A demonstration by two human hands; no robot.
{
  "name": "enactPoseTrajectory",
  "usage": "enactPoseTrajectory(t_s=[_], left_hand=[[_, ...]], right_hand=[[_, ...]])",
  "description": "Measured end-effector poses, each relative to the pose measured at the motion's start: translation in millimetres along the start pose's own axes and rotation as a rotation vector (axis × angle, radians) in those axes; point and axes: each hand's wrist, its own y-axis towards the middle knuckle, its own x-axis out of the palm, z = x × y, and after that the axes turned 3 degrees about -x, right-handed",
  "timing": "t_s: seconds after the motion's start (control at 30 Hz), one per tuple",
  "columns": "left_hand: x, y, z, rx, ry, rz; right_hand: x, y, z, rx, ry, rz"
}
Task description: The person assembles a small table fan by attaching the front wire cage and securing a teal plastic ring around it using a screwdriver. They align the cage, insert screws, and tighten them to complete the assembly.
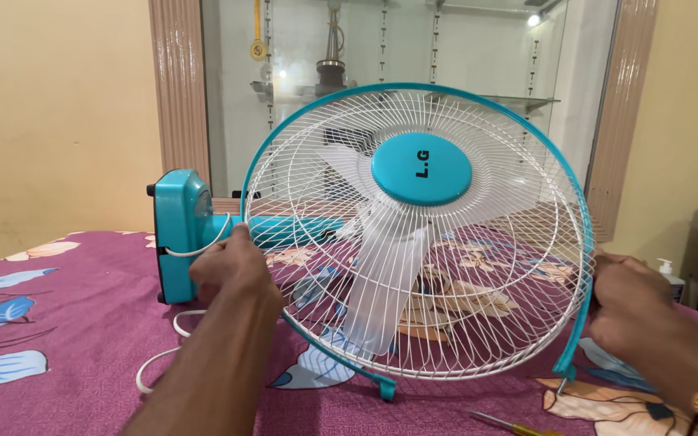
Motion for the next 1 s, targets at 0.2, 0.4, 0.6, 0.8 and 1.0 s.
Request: enactPoseTrajectory(t_s=[0.2, 0.4, 0.6, 0.8, 1.0], left_hand=[[1, 4, -9, 0.043, -0.036, 0.027], [-1, 2, -6, -0.048, -0.084, 0.043], [3, 7, -8, -0.069, -0.137, 0.010], [7, 19, -7, -0.153, -0.328, -0.068], [12, 21, -5, -0.120, -0.292, -0.020]], right_hand=[[-1, -1, 3, -0.112, -0.103, 0.070], [6, -5, -8, -0.073, -0.107, 0.014], [2, 2, -9, -0.168, -0.212, -0.018], [18, -15, -34, -0.110, -0.225, -0.012], [28, -31, -51, -0.112, -0.339, -0.085]])
